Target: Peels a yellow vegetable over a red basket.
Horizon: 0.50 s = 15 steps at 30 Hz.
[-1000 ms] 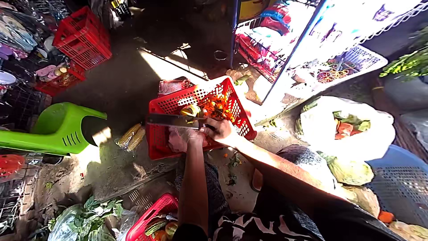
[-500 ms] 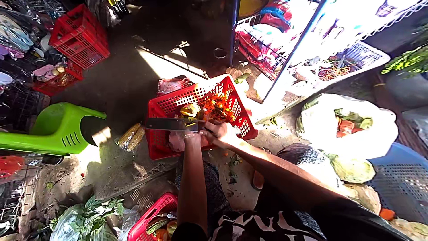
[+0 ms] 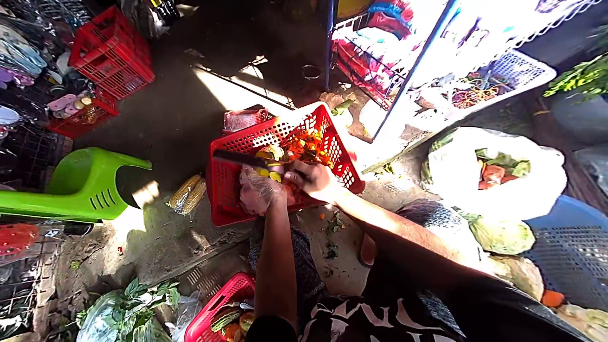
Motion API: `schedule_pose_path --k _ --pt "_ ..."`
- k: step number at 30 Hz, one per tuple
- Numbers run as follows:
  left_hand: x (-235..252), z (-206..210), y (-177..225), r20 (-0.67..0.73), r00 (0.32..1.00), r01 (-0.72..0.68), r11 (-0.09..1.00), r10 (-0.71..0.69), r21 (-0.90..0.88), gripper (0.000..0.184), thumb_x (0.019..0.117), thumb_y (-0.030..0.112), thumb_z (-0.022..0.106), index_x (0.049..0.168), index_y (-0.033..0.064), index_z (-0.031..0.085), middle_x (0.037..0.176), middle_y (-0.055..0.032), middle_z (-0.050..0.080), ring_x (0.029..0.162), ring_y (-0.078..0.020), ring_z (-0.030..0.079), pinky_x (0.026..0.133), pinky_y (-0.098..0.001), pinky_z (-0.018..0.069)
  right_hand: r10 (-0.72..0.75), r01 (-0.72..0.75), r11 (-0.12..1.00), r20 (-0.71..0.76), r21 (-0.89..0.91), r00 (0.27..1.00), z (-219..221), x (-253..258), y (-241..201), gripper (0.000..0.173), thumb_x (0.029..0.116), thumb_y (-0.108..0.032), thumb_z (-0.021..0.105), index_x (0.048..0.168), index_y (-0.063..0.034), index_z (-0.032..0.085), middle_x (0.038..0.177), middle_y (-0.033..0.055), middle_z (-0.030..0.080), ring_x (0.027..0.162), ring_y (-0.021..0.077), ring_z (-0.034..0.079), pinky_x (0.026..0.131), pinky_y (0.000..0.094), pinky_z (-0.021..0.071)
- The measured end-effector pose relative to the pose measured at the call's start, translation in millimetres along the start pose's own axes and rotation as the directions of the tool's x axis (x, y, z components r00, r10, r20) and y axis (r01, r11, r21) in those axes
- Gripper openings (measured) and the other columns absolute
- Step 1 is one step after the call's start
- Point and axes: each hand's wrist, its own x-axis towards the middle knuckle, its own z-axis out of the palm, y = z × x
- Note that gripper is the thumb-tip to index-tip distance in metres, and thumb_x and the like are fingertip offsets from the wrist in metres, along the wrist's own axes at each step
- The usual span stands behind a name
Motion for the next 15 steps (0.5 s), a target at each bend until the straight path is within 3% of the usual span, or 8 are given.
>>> schedule_pose_path --k 2,4,6,8,9,11,13,15 --pt "6 -1 -6 0.012 0.999 -0.047 0.993 0.046 0.112 0.062 0.1093 0.055 0.020 0.154 0.0150 0.037 0.147 -0.0160 0.051 0.133 -0.0286 0.051 0.108 -0.0506 0.0445 0.102 -0.102 0.995 0.006 0.020 0.995 -7 2 4 0.038 0.1062 -0.045 0.052 0.119 -0.0138 0.071 0.087 0.0131 0.071 0.081 0.0341 0.070 0.073 0.0628 0.0540" --pt "11 0 -11 0.076 0.995 -0.065 0.998 0.062 0.028 0.051 0.1122 0.038 0.029 0.150 0.0061 0.040 0.143 -0.0193 0.052 0.129 -0.0273 0.052 0.107 -0.0463 0.0449 -0.041 0.043 0.999 -0.094 0.023 0.995 -4 -4 -13 0.039 0.1051 -0.041 0.054 0.111 -0.0072 0.073 0.087 0.0144 0.073 0.079 0.0342 0.072 0.070 0.0609 0.0560" --pt "14 -5 -38 0.214 0.977 0.029 0.991 0.000 -0.131 0.031 0.1083 0.006 0.039 0.136 -0.0058 0.046 0.124 -0.0194 0.057 0.108 -0.0190 0.056 0.095 -0.0334 0.0486 -0.201 0.197 0.980 -0.165 -0.037 0.966 7 -17 -25 0.039 0.1040 -0.041 0.055 0.108 -0.0074 0.075 0.089 0.0142 0.074 0.076 0.0327 0.072 0.064 0.0569 0.0568" --pt "18 -6 -49 0.304 0.952 0.110 0.964 -0.031 -0.244 0.022 0.1058 -0.001 0.035 0.122 -0.0080 0.048 0.102 -0.0133 0.056 0.087 -0.0114 0.055 0.080 -0.0244 0.0497 -0.221 0.216 0.975 -0.153 -0.050 0.963 13 -20 -24 0.041 0.1052 -0.043 0.053 0.114 -0.0095 0.075 0.093 0.0139 0.074 0.079 0.0317 0.072 0.066 0.0557 0.0569" --pt "17 -4 -47 0.288 0.957 0.091 0.966 -0.018 -0.242 0.023 0.1071 0.003 0.032 0.120 -0.0079 0.047 0.097 -0.0110 0.054 0.081 -0.0087 0.054 0.074 -0.0220 0.0499 -0.211 0.207 0.977 -0.137 -0.042 0.968 14 -18 -20 0.041 0.1056 -0.043 0.052 0.115 -0.0103 0.074 0.095 0.0136 0.074 0.080 0.0315 0.072 0.066 0.0559 0.0566" --pt "11 -4 -30 0.138 0.990 0.010 0.994 0.005 -0.105 0.028 0.1107 0.017 0.033 0.122 -0.0028 0.050 0.102 -0.0120 0.059 0.086 -0.0117 0.058 0.076 -0.0270 0.0516 -0.160 0.158 0.987 -0.095 -0.028 0.983 12 -13 -13 0.040 0.1049 -0.043 0.053 0.117 -0.0112 0.074 0.095 0.0132 0.074 0.079 0.0321 0.072 0.066 0.0573 0.0555" --pt "9 -2 -19 0.004 1.000 0.003 1.000 -0.003 -0.019 0.055 0.1093 0.049 0.033 0.138 0.0070 0.053 0.126 -0.0164 0.063 0.113 -0.0256 0.062 0.095 -0.0474 0.0531 0.057 -0.057 0.998 0.007 0.001 0.998 3 -3 4 0.041 0.1062 -0.046 0.051 0.122 -0.0136 0.070 0.097 0.0141 0.073 0.087 0.0356 0.072 0.074 0.0636 0.0548" --pt "8 -1 -15 -0.020 1.000 0.005 1.000 -0.004 0.011 0.071 0.1033 0.068 0.027 0.145 0.0152 0.051 0.135 -0.0149 0.061 0.123 -0.0290 0.059 0.101 -0.0538 0.0499 0.263 -0.266 0.961 0.041 0.075 0.964 -7 9 21 0.044 0.1070 -0.049 0.048 0.135 -0.0192 0.066 0.102 0.0161 0.074 0.095 0.0380 0.072 0.083 0.0675 0.0533"
